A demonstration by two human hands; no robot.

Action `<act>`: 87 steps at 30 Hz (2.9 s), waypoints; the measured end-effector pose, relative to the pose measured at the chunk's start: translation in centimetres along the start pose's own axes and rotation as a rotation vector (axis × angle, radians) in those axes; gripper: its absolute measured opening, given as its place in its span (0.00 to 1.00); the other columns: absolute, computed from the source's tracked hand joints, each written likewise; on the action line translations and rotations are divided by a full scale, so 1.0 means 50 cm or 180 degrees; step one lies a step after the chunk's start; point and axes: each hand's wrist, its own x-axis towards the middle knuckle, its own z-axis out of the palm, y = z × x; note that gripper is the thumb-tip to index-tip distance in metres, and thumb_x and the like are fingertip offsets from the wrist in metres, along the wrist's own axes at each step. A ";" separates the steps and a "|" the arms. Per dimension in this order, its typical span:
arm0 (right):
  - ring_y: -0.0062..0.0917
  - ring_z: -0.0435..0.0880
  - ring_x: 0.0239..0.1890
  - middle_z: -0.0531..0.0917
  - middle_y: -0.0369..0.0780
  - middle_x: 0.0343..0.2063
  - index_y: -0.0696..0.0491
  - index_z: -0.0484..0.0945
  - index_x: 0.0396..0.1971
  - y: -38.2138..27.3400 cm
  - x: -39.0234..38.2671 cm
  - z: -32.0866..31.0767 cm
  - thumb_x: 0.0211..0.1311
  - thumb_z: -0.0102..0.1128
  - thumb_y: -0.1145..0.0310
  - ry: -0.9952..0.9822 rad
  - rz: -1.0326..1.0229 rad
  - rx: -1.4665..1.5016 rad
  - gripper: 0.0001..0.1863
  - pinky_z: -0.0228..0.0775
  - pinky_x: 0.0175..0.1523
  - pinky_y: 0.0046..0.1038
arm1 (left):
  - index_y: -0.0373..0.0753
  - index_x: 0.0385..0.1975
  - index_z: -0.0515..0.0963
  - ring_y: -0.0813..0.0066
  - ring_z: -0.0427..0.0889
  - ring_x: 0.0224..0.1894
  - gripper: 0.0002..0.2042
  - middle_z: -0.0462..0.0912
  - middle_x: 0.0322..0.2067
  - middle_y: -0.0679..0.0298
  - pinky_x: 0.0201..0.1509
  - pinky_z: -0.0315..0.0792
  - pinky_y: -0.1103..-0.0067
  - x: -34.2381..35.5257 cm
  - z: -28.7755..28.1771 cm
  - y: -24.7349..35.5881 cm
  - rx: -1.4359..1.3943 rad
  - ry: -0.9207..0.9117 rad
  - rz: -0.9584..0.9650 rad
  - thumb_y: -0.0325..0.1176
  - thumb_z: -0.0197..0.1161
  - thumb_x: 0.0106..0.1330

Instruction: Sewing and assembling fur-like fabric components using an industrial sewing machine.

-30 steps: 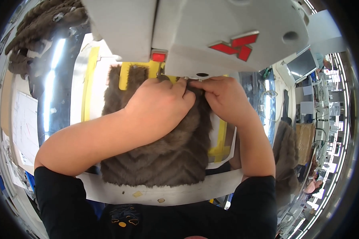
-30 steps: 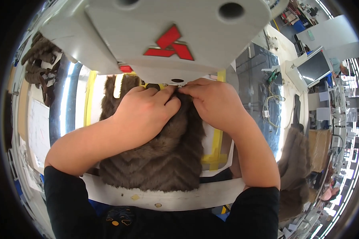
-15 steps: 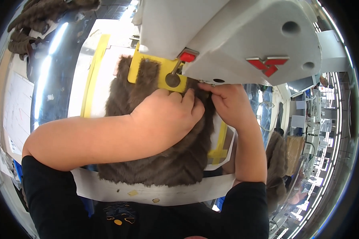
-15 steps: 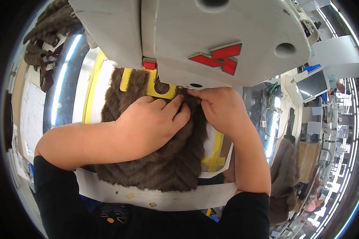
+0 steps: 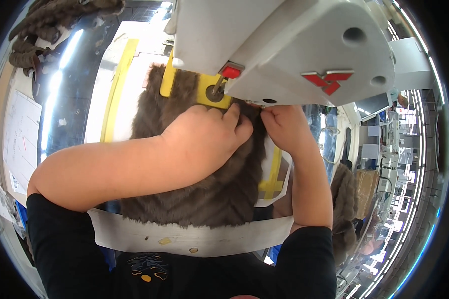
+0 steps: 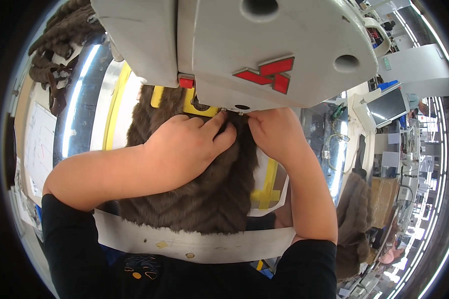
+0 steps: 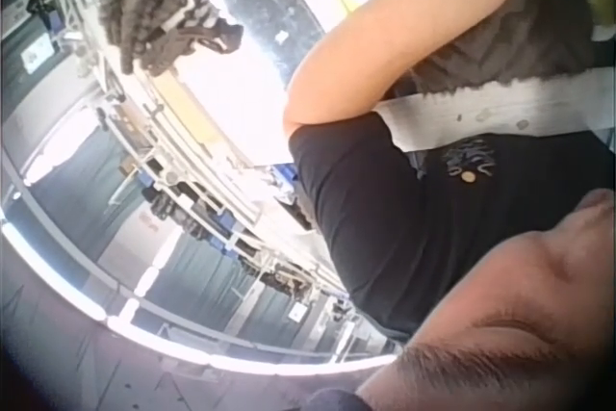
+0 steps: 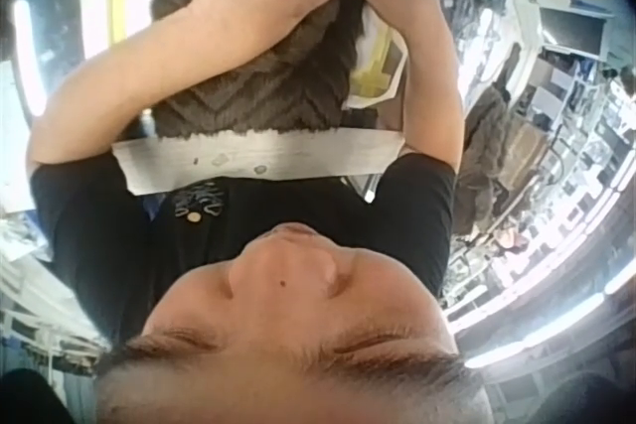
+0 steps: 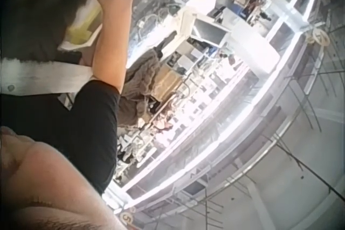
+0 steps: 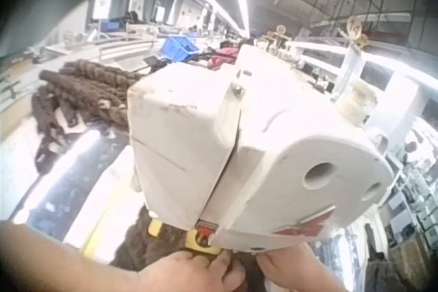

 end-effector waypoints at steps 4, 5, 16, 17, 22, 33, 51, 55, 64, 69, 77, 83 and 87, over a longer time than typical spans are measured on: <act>0.52 0.83 0.44 0.85 0.52 0.38 0.58 0.85 0.39 0.011 0.010 0.002 0.61 0.56 0.73 0.0020 -0.0063 -0.0130 0.11 0.75 0.49 0.46 | 0.34 0.57 0.73 0.64 0.87 0.39 0.22 0.81 0.56 0.48 0.45 0.79 0.71 0.005 -0.003 -0.009 -0.0043 0.0011 0.0003 0.31 0.59 0.62; 0.52 0.83 0.44 0.85 0.52 0.38 0.58 0.85 0.39 0.015 0.012 0.004 0.61 0.56 0.73 0.0026 -0.0061 -0.0139 0.11 0.75 0.49 0.46 | 0.35 0.57 0.74 0.64 0.87 0.39 0.22 0.81 0.56 0.49 0.45 0.79 0.71 0.008 -0.006 -0.012 -0.0027 -0.0023 -0.0001 0.31 0.59 0.62; 0.46 0.84 0.48 0.87 0.48 0.43 0.57 0.83 0.46 0.047 0.030 0.015 0.63 0.61 0.74 0.0095 -0.0093 -0.0162 0.12 0.76 0.53 0.39 | 0.33 0.54 0.78 0.68 0.87 0.37 0.21 0.82 0.56 0.52 0.40 0.79 0.74 0.012 -0.019 -0.021 0.0272 -0.0264 -0.0019 0.33 0.61 0.60; 0.46 0.84 0.48 0.87 0.48 0.43 0.57 0.83 0.46 0.050 0.032 0.018 0.63 0.61 0.74 0.0090 -0.0096 -0.0167 0.12 0.76 0.53 0.39 | 0.33 0.54 0.78 0.68 0.87 0.36 0.21 0.82 0.57 0.51 0.39 0.79 0.74 0.011 -0.022 -0.021 0.0301 -0.0269 -0.0034 0.33 0.61 0.60; 0.44 0.84 0.48 0.87 0.47 0.42 0.56 0.84 0.45 0.059 0.044 0.030 0.64 0.63 0.73 0.0147 -0.0187 -0.0252 0.11 0.76 0.53 0.39 | 0.33 0.54 0.78 0.68 0.87 0.34 0.21 0.82 0.57 0.49 0.37 0.79 0.75 0.001 -0.036 -0.024 0.0394 -0.0376 -0.0081 0.33 0.62 0.59; 0.40 0.87 0.42 0.88 0.45 0.40 0.54 0.86 0.48 0.057 0.016 0.035 0.62 0.61 0.74 0.0314 0.0002 0.1121 0.15 0.78 0.47 0.35 | 0.34 0.48 0.76 0.65 0.87 0.40 0.17 0.83 0.53 0.55 0.43 0.78 0.72 0.003 -0.038 -0.040 0.0279 -0.0342 -0.0101 0.30 0.61 0.59; 0.31 0.87 0.49 0.87 0.34 0.50 0.50 0.87 0.47 0.007 -0.027 0.048 0.60 0.59 0.71 0.0229 -0.0874 -0.0068 0.16 0.82 0.50 0.35 | 0.34 0.49 0.74 0.50 0.85 0.47 0.15 0.82 0.54 0.49 0.48 0.80 0.63 0.024 -0.063 -0.045 -0.0082 -0.0659 -0.0088 0.24 0.56 0.62; 0.31 0.87 0.49 0.87 0.34 0.51 0.50 0.86 0.47 -0.005 -0.024 0.047 0.61 0.58 0.71 0.0206 -0.0871 -0.0098 0.15 0.82 0.49 0.36 | 0.34 0.50 0.74 0.49 0.85 0.47 0.16 0.81 0.56 0.48 0.48 0.80 0.63 0.020 -0.075 -0.050 -0.0193 -0.0753 -0.0125 0.23 0.56 0.61; 0.31 0.87 0.49 0.87 0.33 0.52 0.50 0.86 0.47 -0.005 -0.031 0.050 0.61 0.60 0.69 0.0096 -0.0791 0.0011 0.15 0.82 0.49 0.36 | 0.33 0.51 0.74 0.45 0.84 0.46 0.19 0.76 0.63 0.45 0.47 0.80 0.62 0.018 -0.094 -0.038 -0.0251 -0.0892 -0.0079 0.21 0.59 0.56; 0.30 0.87 0.48 0.86 0.32 0.53 0.48 0.86 0.49 -0.012 -0.034 0.056 0.60 0.60 0.69 0.0350 -0.0983 -0.0086 0.17 0.82 0.48 0.35 | 0.33 0.50 0.74 0.47 0.84 0.43 0.22 0.76 0.62 0.46 0.43 0.80 0.63 0.013 -0.102 -0.031 -0.0327 -0.1039 -0.0027 0.20 0.63 0.52; 0.29 0.87 0.48 0.88 0.32 0.52 0.48 0.87 0.50 -0.014 -0.038 0.053 0.61 0.61 0.69 0.0195 -0.0913 -0.0092 0.17 0.82 0.47 0.33 | 0.32 0.50 0.74 0.50 0.85 0.43 0.24 0.77 0.61 0.45 0.44 0.80 0.63 0.014 -0.121 -0.018 -0.0262 -0.1277 0.0111 0.22 0.66 0.49; 0.30 0.88 0.44 0.88 0.32 0.46 0.48 0.88 0.43 -0.018 -0.040 0.046 0.60 0.61 0.68 0.0244 -0.0890 -0.0083 0.13 0.82 0.44 0.35 | 0.32 0.53 0.73 0.52 0.84 0.46 0.31 0.76 0.62 0.45 0.47 0.80 0.65 0.012 -0.110 -0.014 -0.0278 -0.1195 0.0239 0.25 0.72 0.44; 0.30 0.88 0.42 0.89 0.32 0.44 0.49 0.88 0.39 -0.014 -0.041 0.039 0.60 0.61 0.68 0.0246 -0.0804 -0.0170 0.10 0.82 0.42 0.35 | 0.32 0.55 0.72 0.53 0.84 0.50 0.35 0.74 0.64 0.46 0.50 0.80 0.65 0.016 -0.105 -0.015 -0.0450 -0.1227 0.0278 0.27 0.75 0.42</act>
